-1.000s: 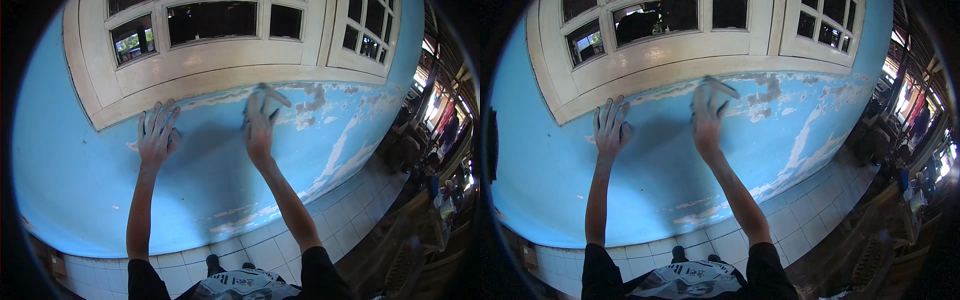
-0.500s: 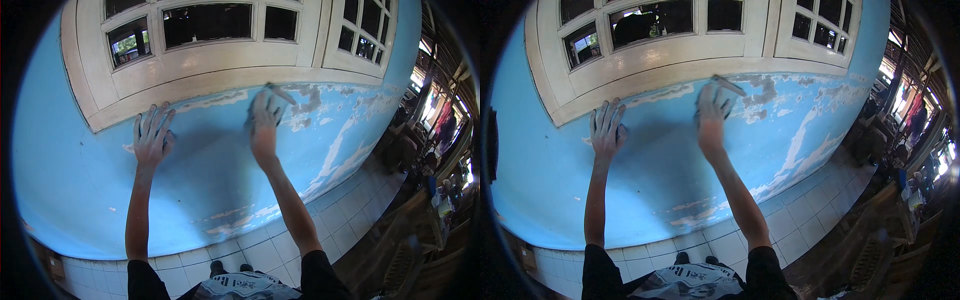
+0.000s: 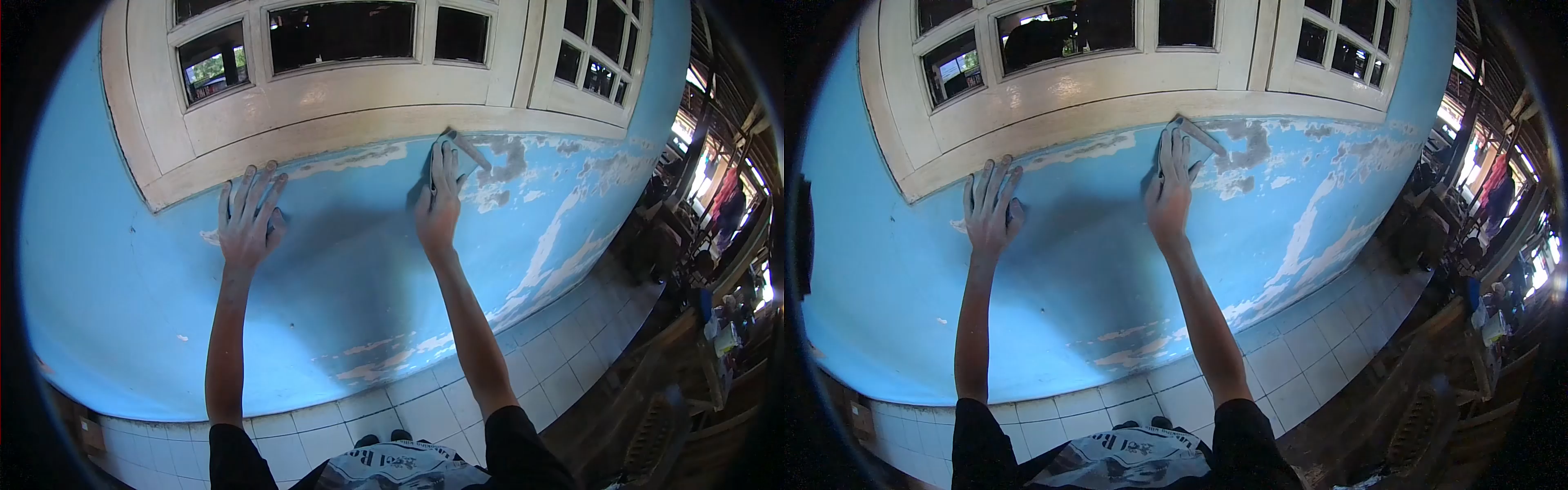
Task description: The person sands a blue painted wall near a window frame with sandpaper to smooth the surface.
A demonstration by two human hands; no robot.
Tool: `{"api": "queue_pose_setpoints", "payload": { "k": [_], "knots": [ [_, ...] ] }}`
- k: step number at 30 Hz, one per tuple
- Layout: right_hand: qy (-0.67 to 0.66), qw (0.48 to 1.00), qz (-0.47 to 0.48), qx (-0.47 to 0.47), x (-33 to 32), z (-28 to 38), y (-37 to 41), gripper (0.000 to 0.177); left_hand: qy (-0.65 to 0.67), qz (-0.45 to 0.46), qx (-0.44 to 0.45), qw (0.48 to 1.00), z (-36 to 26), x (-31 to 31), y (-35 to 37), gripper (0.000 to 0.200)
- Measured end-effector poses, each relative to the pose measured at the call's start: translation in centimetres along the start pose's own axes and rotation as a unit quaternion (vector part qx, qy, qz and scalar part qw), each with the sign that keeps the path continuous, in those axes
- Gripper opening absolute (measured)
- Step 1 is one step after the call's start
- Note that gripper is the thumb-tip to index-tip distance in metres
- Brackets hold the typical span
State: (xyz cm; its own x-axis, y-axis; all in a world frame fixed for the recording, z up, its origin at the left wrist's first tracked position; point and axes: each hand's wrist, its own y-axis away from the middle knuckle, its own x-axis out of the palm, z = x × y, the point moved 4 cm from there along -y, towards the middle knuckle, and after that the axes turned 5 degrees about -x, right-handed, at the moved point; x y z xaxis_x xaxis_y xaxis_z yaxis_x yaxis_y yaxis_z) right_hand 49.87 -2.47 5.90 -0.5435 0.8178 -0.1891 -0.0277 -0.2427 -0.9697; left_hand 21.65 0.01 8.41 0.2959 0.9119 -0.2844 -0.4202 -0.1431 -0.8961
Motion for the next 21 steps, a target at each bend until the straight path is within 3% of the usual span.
{"api": "queue_pose_setpoints", "payload": {
  "k": [1, 5, 7, 10, 14, 16, 18, 21],
  "knots": [
    [-0.052, 0.996, -0.056, 0.037, 0.0, -0.2, 0.2, 0.064, -0.001, -0.001, -0.003, 1.000, -0.1, 0.0, 0.1, 0.051],
    [-0.180, 0.980, -0.047, 0.068, 1.5, -0.1, 3.5, 0.063, -0.006, 0.001, -0.008, 1.000, -0.1, 0.1, 0.1, 0.051],
    [-0.117, 0.992, -0.031, 0.037, 1.3, -0.5, 4.1, 0.061, -0.007, -0.009, -0.005, 1.000, -0.2, 0.0, 0.1, 0.052],
    [-0.017, 0.997, -0.047, 0.060, 0.9, -1.6, 2.1, 0.057, -0.012, -0.019, -0.015, 1.000, -0.1, 0.0, 0.1, 0.058],
    [0.021, 0.994, -0.087, 0.063, 1.2, -1.8, 1.4, 0.057, -0.017, -0.019, -0.013, 1.000, -0.1, 0.1, 0.1, 0.057],
    [0.035, 0.999, -0.005, -0.007, 3.6, -0.4, 5.6, 0.057, -0.016, -0.008, -0.004, 1.000, -0.2, 0.2, 0.2, 0.052],
    [0.002, 0.976, 0.211, -0.047, 4.7, 1.7, 10.1, 0.054, -0.015, -0.006, -0.006, 1.000, -0.2, 0.1, 0.1, 0.052],
    [0.041, 0.986, 0.158, -0.038, 3.5, 0.2, 10.7, 0.055, -0.013, -0.008, -0.005, 1.000, -0.2, 0.2, 0.2, 0.053]
  ]
}}
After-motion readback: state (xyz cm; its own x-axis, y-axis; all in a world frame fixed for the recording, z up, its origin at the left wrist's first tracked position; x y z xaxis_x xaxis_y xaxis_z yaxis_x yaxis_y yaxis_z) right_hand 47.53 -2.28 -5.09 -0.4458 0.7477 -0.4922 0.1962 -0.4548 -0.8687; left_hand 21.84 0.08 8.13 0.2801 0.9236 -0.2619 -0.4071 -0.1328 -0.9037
